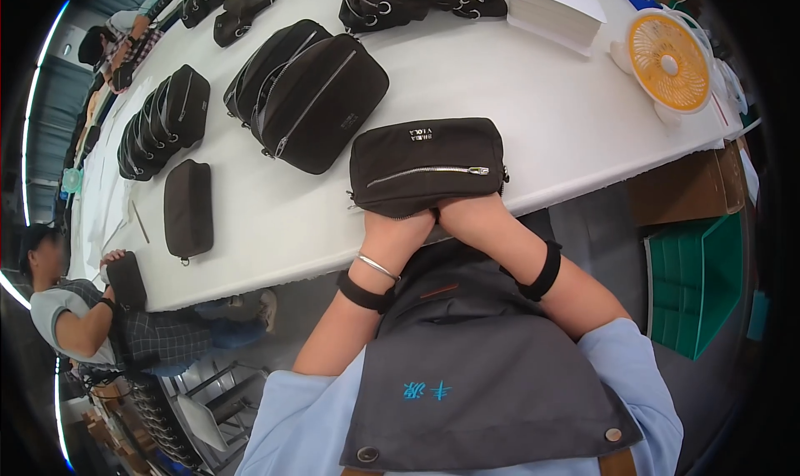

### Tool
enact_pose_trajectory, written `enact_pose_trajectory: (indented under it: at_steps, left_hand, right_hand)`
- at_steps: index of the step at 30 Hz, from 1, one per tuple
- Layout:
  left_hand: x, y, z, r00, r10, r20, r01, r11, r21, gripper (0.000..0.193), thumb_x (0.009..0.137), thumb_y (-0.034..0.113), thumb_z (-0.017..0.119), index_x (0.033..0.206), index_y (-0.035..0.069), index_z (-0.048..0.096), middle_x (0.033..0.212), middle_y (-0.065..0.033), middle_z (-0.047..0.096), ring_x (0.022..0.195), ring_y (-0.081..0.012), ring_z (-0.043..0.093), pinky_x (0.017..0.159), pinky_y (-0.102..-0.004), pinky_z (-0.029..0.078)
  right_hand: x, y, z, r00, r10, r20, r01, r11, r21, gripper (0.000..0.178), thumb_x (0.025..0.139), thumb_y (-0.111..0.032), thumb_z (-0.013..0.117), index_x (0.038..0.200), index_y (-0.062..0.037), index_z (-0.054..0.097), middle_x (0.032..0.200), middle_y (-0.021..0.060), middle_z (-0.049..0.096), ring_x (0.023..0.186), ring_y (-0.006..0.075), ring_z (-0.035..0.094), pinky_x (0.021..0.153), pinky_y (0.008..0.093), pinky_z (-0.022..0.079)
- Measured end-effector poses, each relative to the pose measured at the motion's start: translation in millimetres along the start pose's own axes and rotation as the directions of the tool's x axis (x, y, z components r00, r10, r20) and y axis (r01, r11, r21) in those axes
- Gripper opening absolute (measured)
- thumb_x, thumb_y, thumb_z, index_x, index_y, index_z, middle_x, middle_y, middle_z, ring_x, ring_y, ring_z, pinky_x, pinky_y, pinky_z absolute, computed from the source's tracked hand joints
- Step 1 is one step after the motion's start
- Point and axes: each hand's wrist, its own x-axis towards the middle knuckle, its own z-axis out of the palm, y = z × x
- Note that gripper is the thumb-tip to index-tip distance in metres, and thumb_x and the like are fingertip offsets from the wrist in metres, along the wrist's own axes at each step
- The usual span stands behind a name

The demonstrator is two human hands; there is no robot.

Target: Inserting cardboard or foam stiffeners into leather pouches/bags at a workshop table.

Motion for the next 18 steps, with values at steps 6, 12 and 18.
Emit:
enact_pose_trajectory:
  at_steps: [6,12,18]
  left_hand:
    - [-4,-8,1,1.0,0.002,-0.016,-0.002,0.999,-0.033,0.03,0.074,0.0,0.061,0.102,0.008,0.071,0.105,-0.0129,0.069,0.102,-0.0339,0.062,0.089,-0.0413,0.049]
    - [3,-5,-2,0.998,0.068,0.0,-0.068,0.997,0.042,0.03,0.074,0.003,0.063,0.103,0.009,0.071,0.105,-0.0126,0.068,0.102,-0.0338,0.062,0.089,-0.0425,0.049]
    - [4,-7,-2,0.994,0.106,0.006,-0.106,0.993,0.059,0.03,0.074,0.007,0.066,0.104,0.009,0.07,0.106,-0.0125,0.068,0.102,-0.0339,0.062,0.089,-0.0435,0.048]
  right_hand:
    - [-2,2,7,0.999,0.052,-0.013,-0.052,0.998,0.038,0.034,0.075,-0.006,0.058,0.108,-0.0014,0.067,0.111,0.0171,0.064,0.107,0.0356,0.059,0.096,0.044,0.045]
    - [-5,5,9,0.999,0.04,-0.005,-0.04,0.999,0.025,0.035,0.076,-0.007,0.058,0.109,-0.0011,0.066,0.113,0.0181,0.063,0.109,0.0359,0.058,0.097,0.0435,0.045]
    - [2,0,-2,0.997,0.043,0.06,-0.046,0.997,0.058,0.035,0.076,-0.007,0.059,0.109,-0.0013,0.066,0.114,0.0179,0.063,0.11,0.0354,0.058,0.098,0.0433,0.044]
